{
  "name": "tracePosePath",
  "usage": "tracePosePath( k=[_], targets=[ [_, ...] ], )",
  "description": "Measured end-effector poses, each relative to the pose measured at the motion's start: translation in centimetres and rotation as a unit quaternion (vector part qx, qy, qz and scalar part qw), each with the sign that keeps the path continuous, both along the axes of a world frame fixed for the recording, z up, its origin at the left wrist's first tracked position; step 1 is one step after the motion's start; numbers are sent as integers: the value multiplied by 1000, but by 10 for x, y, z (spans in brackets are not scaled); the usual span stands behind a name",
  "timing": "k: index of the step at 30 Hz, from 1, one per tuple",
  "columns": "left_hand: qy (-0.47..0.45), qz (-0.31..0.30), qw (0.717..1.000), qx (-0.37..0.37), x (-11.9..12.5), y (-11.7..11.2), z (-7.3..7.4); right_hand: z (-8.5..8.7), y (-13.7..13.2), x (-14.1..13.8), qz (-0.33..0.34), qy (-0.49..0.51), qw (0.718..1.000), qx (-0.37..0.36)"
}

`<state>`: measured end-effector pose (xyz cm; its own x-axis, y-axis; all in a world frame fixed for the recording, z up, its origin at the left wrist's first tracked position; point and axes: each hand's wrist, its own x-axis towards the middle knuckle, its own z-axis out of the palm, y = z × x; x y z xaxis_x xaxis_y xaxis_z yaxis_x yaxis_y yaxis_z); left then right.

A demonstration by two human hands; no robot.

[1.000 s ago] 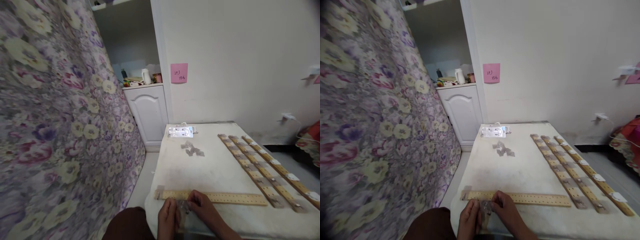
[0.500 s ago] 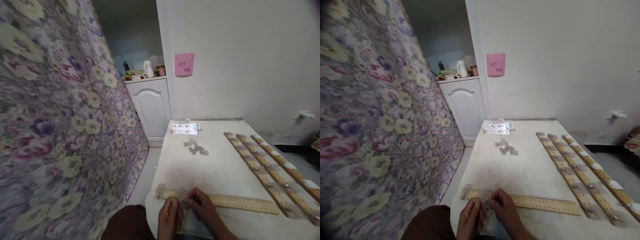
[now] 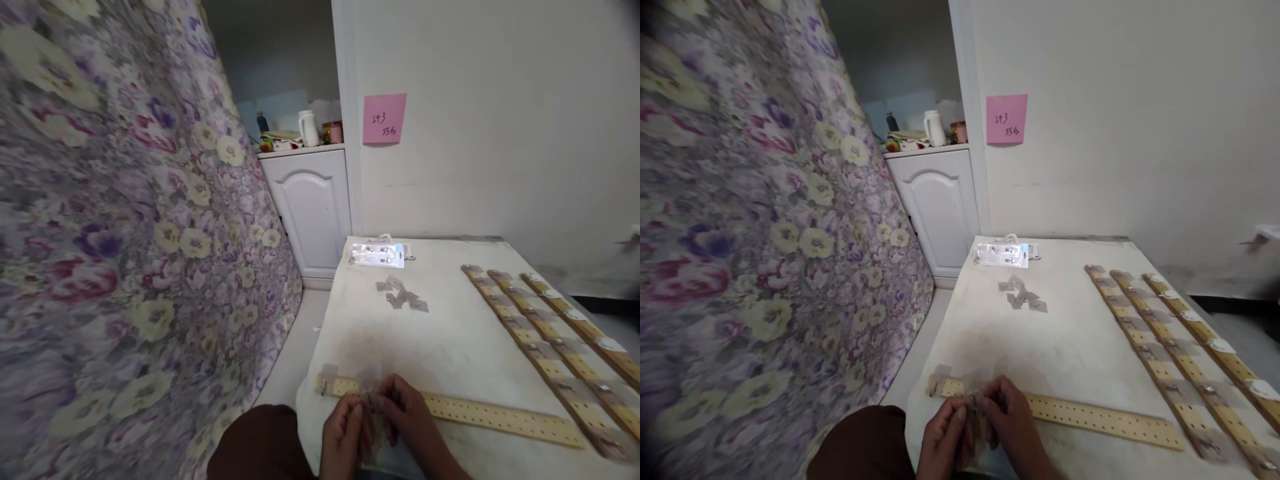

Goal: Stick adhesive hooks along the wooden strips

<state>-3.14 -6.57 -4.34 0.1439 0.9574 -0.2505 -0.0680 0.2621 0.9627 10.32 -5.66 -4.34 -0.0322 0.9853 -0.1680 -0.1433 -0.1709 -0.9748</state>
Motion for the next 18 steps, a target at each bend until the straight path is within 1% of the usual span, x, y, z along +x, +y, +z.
tracePosePath(
  k=[6, 10, 13, 16, 18],
  targets=[
    [-23, 9, 1000, -8, -2, -2, 3, -3, 1, -6, 17, 8, 1000, 4],
    [-19, 10, 1000, -18, -2, 0, 3, -6, 0, -7, 24, -5, 1000, 3],
    [-14, 12, 999, -27, -1, 1, 2, -4, 0, -3, 27, -71, 997, 8],
    [-12, 8, 1000, -22, -1, 1, 2, 4, 1, 5, 6, -175, 983, 57],
    [-12, 4, 1000, -11, -1, 0, 3, 12, 4, 9, -2, -216, 973, 79]
  ],
)
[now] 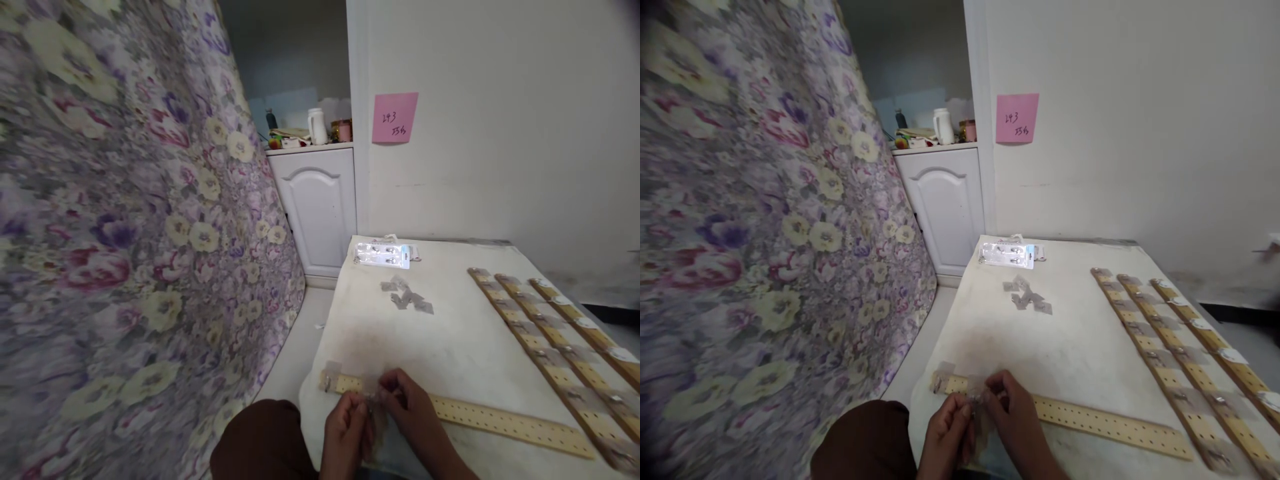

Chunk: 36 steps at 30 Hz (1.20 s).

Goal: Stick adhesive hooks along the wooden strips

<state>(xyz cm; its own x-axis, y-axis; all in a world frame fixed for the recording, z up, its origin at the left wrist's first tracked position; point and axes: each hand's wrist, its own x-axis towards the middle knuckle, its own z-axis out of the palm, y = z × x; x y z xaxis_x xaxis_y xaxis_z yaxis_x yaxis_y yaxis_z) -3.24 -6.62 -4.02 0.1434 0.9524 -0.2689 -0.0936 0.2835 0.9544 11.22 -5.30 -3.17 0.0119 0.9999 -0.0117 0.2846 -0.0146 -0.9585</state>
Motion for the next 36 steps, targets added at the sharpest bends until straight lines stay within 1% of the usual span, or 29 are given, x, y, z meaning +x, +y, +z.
tracePosePath(
  k=[4, 7, 11, 17, 20, 23, 27, 30, 36],
  targets=[
    [-5, -6, 1000, -5, 0, -1, 0, 13, 13, 0, 15, -72, 997, -2],
    [1, 6, 1000, -18, 0, 0, 0, 14, 26, -6, 42, -106, 993, 6],
    [11, 42, 999, -26, 0, 0, 1, 9, 40, -15, 92, -71, 993, -2],
    [12, 65, 997, -50, -2, -4, -2, -2, 51, -20, 118, -20, 993, -13],
    [4, 75, 995, -66, -2, -6, -7, -9, 54, -22, 115, -28, 993, -12],
    [3, 88, 994, -68, -2, -5, -11, -14, 55, -23, 100, -60, 993, -13],
    [7, 104, 992, -77, -1, -1, -16, -16, 55, -25, 88, -99, 991, -16],
    [16, 117, 990, -78, 0, 1, -15, -15, 54, -26, 76, -129, 989, -15],
    [11, 123, 989, -86, 2, 4, -6, -11, 52, -27, 71, -178, 981, -11]
  ],
)
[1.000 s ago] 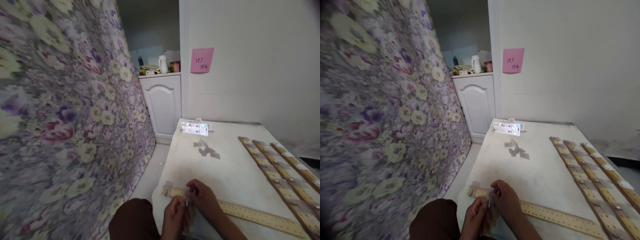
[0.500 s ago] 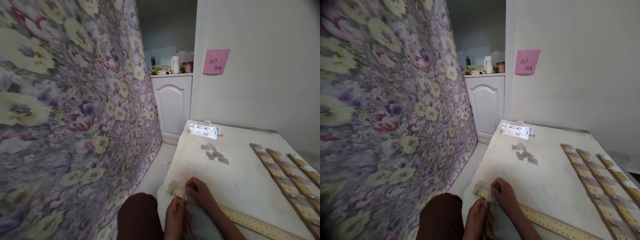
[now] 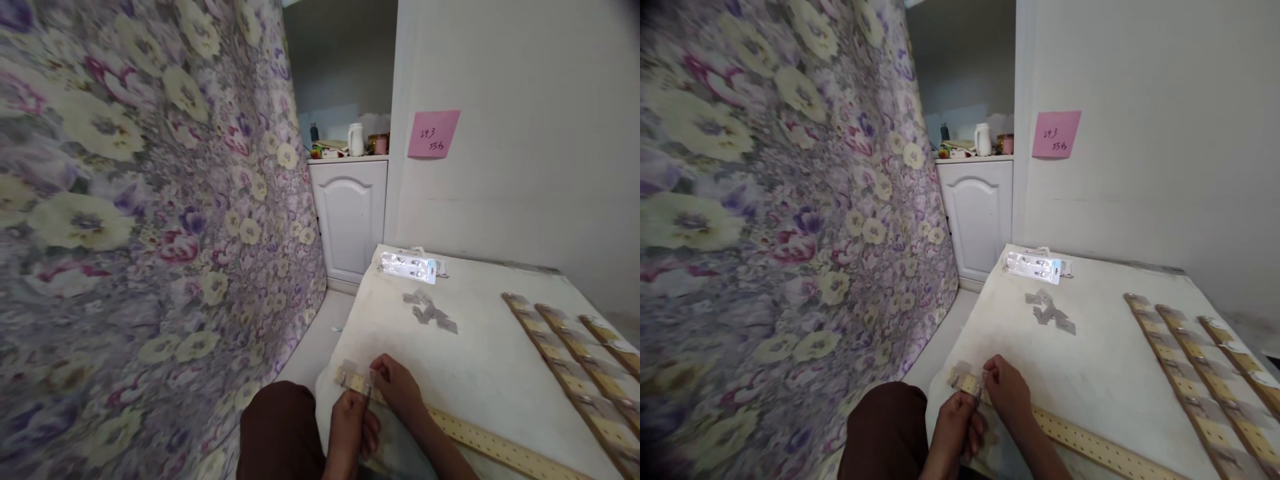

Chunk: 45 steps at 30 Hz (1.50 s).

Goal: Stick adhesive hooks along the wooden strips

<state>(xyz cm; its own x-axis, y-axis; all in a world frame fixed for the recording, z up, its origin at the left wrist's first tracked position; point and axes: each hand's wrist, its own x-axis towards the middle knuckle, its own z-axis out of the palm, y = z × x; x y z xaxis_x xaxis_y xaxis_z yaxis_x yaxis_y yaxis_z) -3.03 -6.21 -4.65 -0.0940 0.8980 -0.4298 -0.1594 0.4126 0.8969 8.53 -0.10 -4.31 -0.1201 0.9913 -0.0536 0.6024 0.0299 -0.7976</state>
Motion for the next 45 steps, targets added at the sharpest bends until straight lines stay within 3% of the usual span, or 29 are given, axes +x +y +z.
tracePosePath(
  k=[12, 45],
  targets=[
    [7, 26, 999, 22, 2, 0, -2, 4, -5, 2, 5, 10, 1000, 12],
    [5, 16, 1000, 24, 1, 1, -5, -2, -5, 2, 14, 26, 1000, 2]
  ],
)
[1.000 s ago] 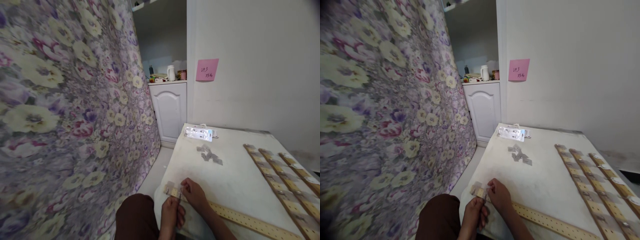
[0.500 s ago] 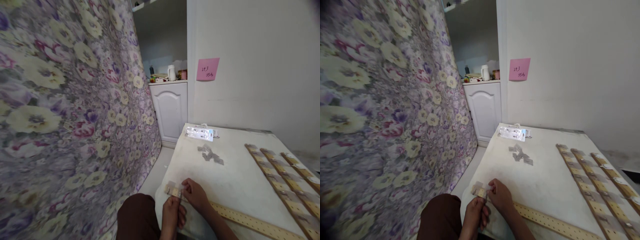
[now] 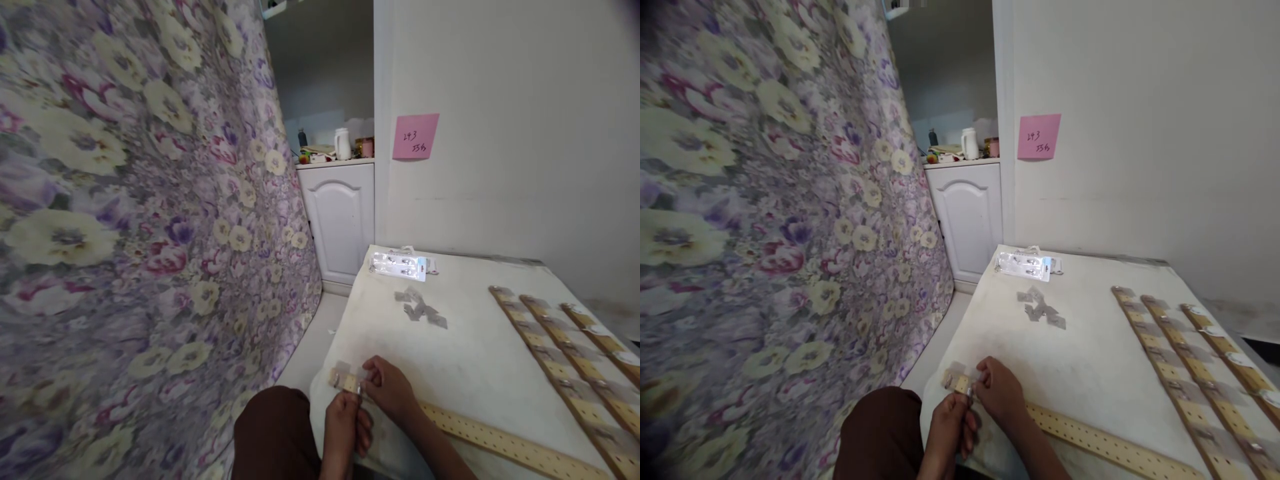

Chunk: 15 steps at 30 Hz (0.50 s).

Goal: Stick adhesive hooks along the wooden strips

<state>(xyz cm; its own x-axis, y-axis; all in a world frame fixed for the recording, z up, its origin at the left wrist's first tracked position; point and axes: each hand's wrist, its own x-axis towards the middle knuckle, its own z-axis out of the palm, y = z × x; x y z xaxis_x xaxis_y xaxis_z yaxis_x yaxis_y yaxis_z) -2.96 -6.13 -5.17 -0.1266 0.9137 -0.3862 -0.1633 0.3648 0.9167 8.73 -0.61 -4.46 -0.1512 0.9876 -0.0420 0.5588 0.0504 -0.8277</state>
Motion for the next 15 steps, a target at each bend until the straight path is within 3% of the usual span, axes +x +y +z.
tracePosePath(
  k=[15],
  targets=[
    [5, -9, 1000, -2, -1, -1, 4, -3, 11, 2, 16, 10, 999, -27]
  ],
)
